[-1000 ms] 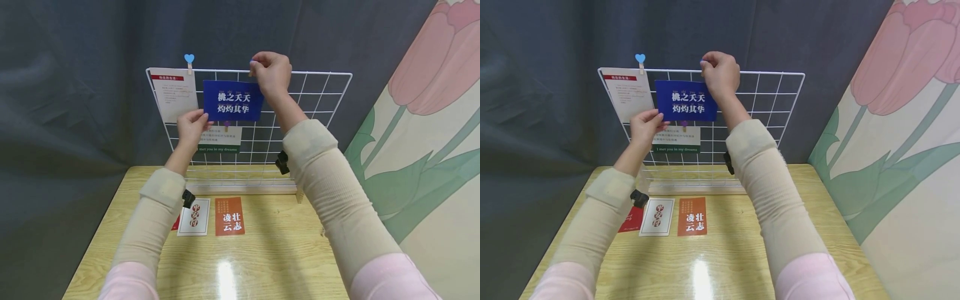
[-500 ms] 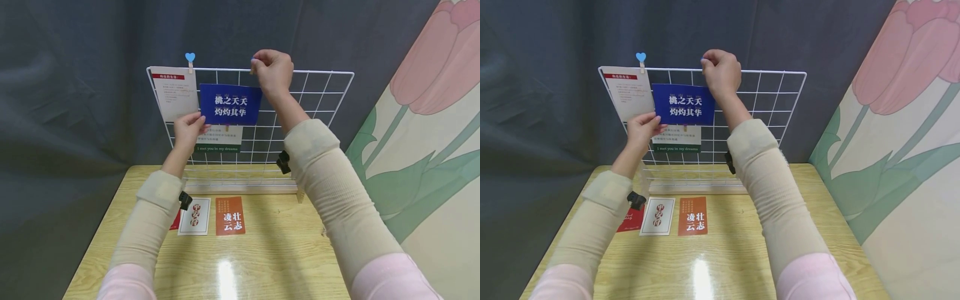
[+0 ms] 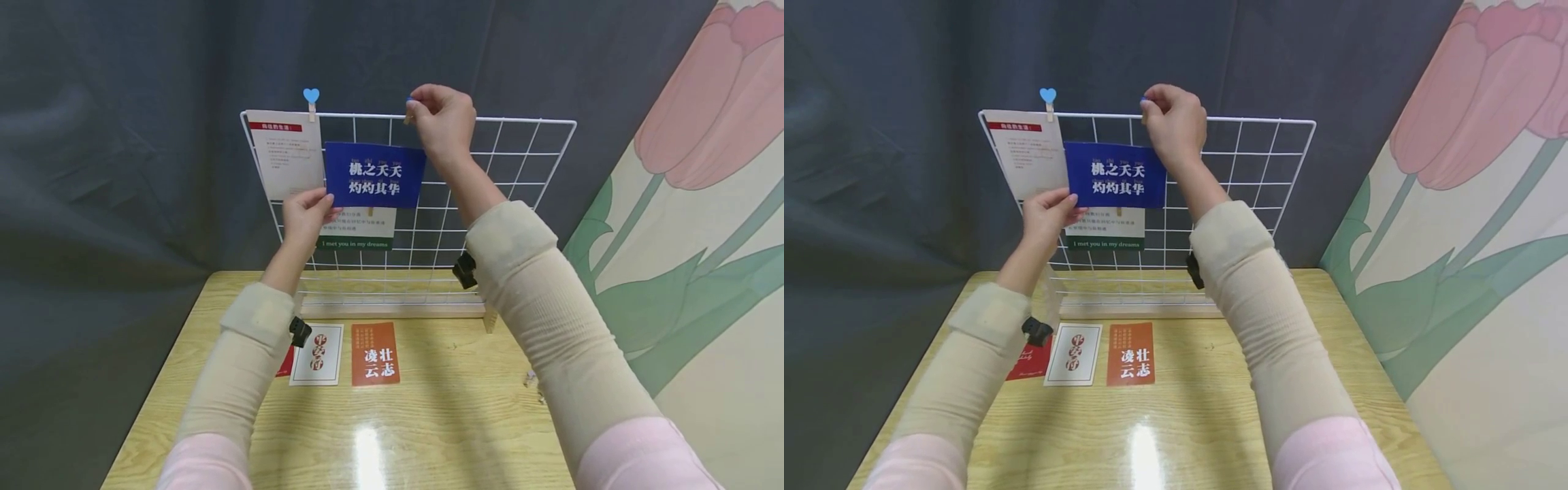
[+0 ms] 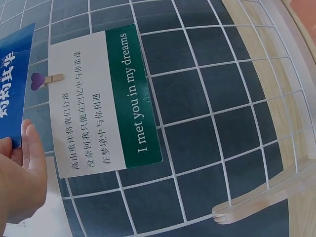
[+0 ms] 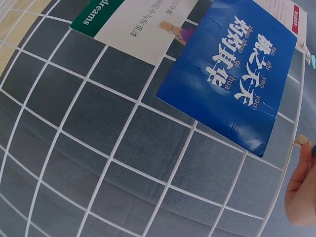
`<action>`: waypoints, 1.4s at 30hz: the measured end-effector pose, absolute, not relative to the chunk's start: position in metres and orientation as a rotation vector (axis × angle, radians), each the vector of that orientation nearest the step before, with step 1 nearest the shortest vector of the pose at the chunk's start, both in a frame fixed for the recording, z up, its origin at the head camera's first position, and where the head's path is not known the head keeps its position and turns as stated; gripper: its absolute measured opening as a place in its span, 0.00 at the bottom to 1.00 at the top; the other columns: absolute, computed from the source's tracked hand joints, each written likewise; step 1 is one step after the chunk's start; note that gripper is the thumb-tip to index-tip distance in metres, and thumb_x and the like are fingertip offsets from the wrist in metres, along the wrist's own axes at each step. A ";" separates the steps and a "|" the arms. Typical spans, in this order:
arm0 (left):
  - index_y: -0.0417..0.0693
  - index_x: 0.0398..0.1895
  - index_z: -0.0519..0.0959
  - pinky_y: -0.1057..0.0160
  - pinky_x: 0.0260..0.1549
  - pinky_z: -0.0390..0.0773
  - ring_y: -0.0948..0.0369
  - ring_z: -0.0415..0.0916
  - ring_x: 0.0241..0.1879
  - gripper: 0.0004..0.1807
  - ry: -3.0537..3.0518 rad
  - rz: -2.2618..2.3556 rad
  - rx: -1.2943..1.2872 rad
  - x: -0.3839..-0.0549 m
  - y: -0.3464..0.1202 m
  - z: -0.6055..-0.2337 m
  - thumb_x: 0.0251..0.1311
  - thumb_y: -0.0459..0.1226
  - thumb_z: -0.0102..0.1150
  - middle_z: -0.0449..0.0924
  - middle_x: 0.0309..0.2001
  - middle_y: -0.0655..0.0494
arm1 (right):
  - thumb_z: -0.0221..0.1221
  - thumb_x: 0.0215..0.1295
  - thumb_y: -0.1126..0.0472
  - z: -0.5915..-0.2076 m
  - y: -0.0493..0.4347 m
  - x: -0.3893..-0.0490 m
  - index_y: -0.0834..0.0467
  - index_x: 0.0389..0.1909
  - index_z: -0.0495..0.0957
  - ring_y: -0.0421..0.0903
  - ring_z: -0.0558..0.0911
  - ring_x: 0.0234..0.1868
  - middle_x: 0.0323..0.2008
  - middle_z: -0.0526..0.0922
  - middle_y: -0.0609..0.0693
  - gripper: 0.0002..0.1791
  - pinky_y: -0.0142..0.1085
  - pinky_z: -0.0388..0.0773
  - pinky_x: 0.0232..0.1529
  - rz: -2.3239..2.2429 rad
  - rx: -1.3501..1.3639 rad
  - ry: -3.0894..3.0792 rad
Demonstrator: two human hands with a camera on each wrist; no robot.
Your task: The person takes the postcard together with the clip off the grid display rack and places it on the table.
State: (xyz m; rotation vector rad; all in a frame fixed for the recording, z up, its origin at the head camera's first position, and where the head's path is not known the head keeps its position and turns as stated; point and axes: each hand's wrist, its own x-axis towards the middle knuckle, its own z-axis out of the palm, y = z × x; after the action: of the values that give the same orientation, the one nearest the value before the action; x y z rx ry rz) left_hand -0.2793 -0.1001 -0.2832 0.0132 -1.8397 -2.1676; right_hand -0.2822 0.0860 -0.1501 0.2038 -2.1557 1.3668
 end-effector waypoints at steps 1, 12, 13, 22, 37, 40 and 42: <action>0.35 0.37 0.78 0.69 0.26 0.77 0.63 0.76 0.24 0.09 -1.844 -2.167 0.020 -0.279 -0.100 -0.284 0.53 0.29 0.55 0.78 0.33 0.45 | 0.56 0.57 0.62 -0.151 0.086 -0.282 0.61 0.33 0.79 0.40 0.75 0.27 0.24 0.78 0.48 0.07 0.28 0.68 0.27 1.368 0.217 -2.149; 0.37 0.36 0.78 0.69 0.25 0.77 0.61 0.77 0.25 0.09 -1.820 -2.181 0.030 -0.281 -0.102 -0.300 0.51 0.29 0.57 0.79 0.31 0.45 | 0.56 0.56 0.67 -0.164 0.086 -0.279 0.65 0.33 0.78 0.39 0.75 0.25 0.21 0.76 0.47 0.06 0.26 0.69 0.27 1.431 0.333 -2.064; 0.36 0.36 0.78 0.69 0.26 0.77 0.61 0.78 0.25 0.09 -1.817 -2.186 0.030 -0.281 -0.103 -0.301 0.51 0.29 0.57 0.79 0.32 0.45 | 0.56 0.56 0.67 -0.165 0.085 -0.278 0.65 0.33 0.78 0.39 0.75 0.25 0.21 0.77 0.48 0.06 0.26 0.69 0.28 1.431 0.340 -2.061; 0.30 0.42 0.74 0.67 0.29 0.77 0.63 0.77 0.24 0.12 -1.829 -2.216 0.055 -0.263 -0.099 -0.291 0.53 0.27 0.54 0.78 0.33 0.44 | 0.57 0.55 0.66 -0.175 0.086 -0.269 0.64 0.35 0.78 0.39 0.74 0.27 0.26 0.78 0.50 0.08 0.27 0.70 0.30 1.474 0.351 -2.079; 0.30 0.43 0.74 0.67 0.28 0.77 0.64 0.77 0.24 0.13 -1.854 -2.174 0.048 -0.259 -0.102 -0.304 0.54 0.26 0.52 0.76 0.38 0.37 | 0.57 0.54 0.69 -0.196 0.096 -0.259 0.67 0.35 0.77 0.41 0.74 0.28 0.29 0.79 0.55 0.08 0.26 0.70 0.30 1.570 0.328 -2.030; 0.30 0.44 0.73 0.67 0.28 0.77 0.63 0.77 0.25 0.13 -1.858 -2.189 0.052 -0.258 -0.104 -0.307 0.54 0.27 0.52 0.76 0.37 0.39 | 0.56 0.54 0.69 -0.202 0.097 -0.259 0.67 0.36 0.77 0.41 0.75 0.29 0.31 0.80 0.56 0.08 0.27 0.72 0.32 1.569 0.329 -2.032; 0.30 0.44 0.73 0.66 0.28 0.77 0.63 0.77 0.25 0.13 -1.856 -2.201 0.060 -0.257 -0.104 -0.309 0.54 0.27 0.52 0.76 0.37 0.39 | 0.56 0.55 0.69 -0.206 0.097 -0.259 0.67 0.37 0.76 0.42 0.75 0.30 0.32 0.79 0.55 0.09 0.27 0.72 0.33 1.572 0.332 -2.038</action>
State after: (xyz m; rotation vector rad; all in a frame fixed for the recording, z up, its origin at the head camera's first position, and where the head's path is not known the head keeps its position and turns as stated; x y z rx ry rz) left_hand -0.2566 -0.1044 -0.3087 0.0604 -1.8564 -2.2005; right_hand -0.2592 0.0967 -0.2059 0.3316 -2.0382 1.5718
